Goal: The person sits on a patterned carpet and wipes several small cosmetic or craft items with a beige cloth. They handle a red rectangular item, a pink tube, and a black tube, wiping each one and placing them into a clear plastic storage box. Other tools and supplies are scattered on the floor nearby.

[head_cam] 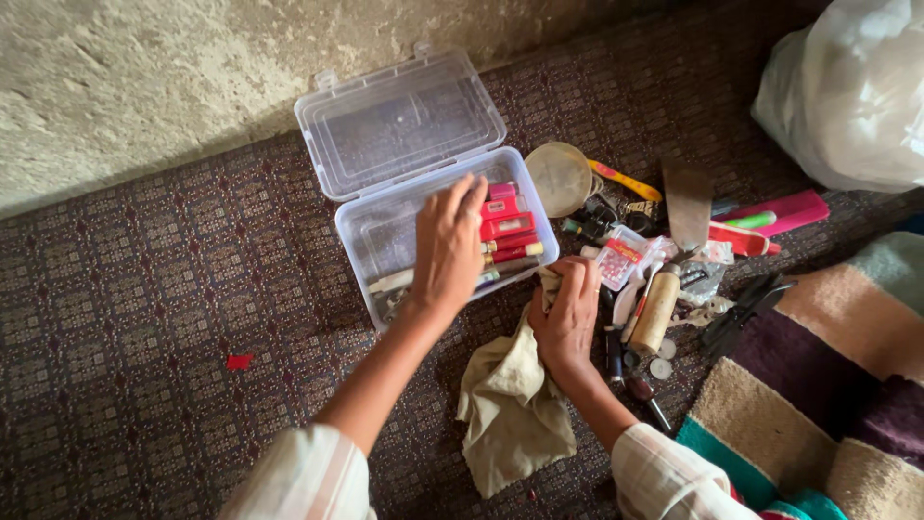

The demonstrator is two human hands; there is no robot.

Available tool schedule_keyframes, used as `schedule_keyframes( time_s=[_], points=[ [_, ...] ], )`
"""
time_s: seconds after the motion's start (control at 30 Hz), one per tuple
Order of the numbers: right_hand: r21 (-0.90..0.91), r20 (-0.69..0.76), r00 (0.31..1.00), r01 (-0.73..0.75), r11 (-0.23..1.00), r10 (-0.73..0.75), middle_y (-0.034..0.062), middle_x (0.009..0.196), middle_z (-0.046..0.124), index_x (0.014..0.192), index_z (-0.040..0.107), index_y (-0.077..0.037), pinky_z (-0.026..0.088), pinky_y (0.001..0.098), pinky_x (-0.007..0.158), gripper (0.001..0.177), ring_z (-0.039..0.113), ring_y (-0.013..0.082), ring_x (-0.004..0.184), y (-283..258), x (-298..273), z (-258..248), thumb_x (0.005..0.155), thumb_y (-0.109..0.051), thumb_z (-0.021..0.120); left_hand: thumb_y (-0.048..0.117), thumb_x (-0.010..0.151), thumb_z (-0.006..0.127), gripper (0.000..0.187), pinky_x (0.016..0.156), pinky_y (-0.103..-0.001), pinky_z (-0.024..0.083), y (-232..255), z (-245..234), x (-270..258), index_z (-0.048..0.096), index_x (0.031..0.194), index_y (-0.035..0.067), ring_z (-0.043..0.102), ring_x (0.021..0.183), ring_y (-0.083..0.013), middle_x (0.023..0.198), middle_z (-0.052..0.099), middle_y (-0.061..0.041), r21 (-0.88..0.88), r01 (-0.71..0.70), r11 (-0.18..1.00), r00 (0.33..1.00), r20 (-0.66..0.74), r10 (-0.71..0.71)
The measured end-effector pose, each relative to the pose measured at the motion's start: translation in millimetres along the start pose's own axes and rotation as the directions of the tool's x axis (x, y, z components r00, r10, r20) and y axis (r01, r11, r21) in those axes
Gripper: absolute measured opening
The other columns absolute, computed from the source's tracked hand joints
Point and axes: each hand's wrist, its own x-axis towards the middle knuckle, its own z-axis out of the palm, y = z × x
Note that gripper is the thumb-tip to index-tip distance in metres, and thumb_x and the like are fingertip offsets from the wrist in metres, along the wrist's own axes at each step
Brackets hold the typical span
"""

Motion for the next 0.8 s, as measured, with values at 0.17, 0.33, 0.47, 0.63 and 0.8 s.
schedule_keyframes(
  time_s=[0.17, 0.33, 0.47, 0.63, 0.8],
  points=[
    [0.011, -0.021, 1.0, 0.019, 1.0, -0.019, 0.0211, 0.114, 0.052, 0.115, 0.05, 0.001, 0.045, 0.0494, 0.095, 0.045, 0.053, 0.042, 0.109, 0, -1, 0, 0.076, 0.007, 0.072, 0.0, 0.094, 0.066, 0.039, 0.108, -0.046, 0.045, 41, -29, -19, 0.063, 0.133, 0.0, 0.059, 0.121, -0.0299, 0.137, 0.058, -0.017, -0.108, -0.057, 0.993, 0.993, 0.101, 0.068],
    [0.039, -0.021, 1.0, 0.021, 0.999, -0.02, 0.0209, 0.113, 0.053, 0.115, 0.052, 0.0, 0.045, 0.049, 0.093, 0.045, 0.054, 0.0417, 0.107, -3, 1, -2, 0.077, 0.005, 0.074, 0.0, 0.093, 0.064, 0.049, 0.116, -0.048, 0.04, 70, -54, -50, 0.057, 0.141, 0.001, 0.052, 0.133, -0.0334, 0.146, 0.051, -0.018, -0.132, -0.092, 0.987, 0.972, 0.203, 0.118],
    [0.041, -0.029, 0.999, 0.016, 0.999, -0.015, 0.0208, 0.117, 0.054, 0.117, 0.053, 0.0, 0.046, 0.0481, 0.094, 0.043, 0.054, 0.0415, 0.11, -12, 0, -9, 0.081, 0.004, 0.075, 0.002, 0.091, 0.058, 0.067, 0.121, -0.05, 0.03, 63, -58, -68, 0.036, 0.155, 0.003, 0.041, 0.145, -0.0367, 0.157, 0.04, -0.024, -0.053, -0.239, 0.969, 0.921, 0.303, 0.244],
    [-0.039, -0.047, 0.999, -0.012, 0.999, 0.01, 0.0229, 0.13, 0.052, 0.123, 0.051, 0.002, 0.045, 0.0501, 0.102, 0.053, 0.052, 0.0438, 0.121, -19, -4, -19, 0.074, 0.01, 0.069, -0.004, 0.096, 0.048, 0.074, 0.127, -0.043, 0.026, 53, -47, -74, 0.023, 0.163, 0.012, 0.041, 0.149, -0.0293, 0.162, 0.039, -0.019, 0.093, -0.29, 0.953, 0.905, 0.35, 0.241],
    [-0.168, -0.118, 0.978, -0.189, 0.967, 0.171, 0.0201, 0.14, 0.049, 0.128, 0.05, -0.001, 0.04, 0.0525, 0.109, 0.06, 0.047, 0.0424, 0.129, -16, -17, -23, 0.071, 0.013, 0.065, -0.002, 0.095, 0.048, 0.075, 0.126, -0.046, 0.025, 51, -51, -76, 0.019, 0.163, 0.009, 0.042, 0.146, -0.0334, 0.159, 0.039, -0.024, 0.032, -0.275, 0.961, 0.882, 0.406, 0.239]
  ],
)
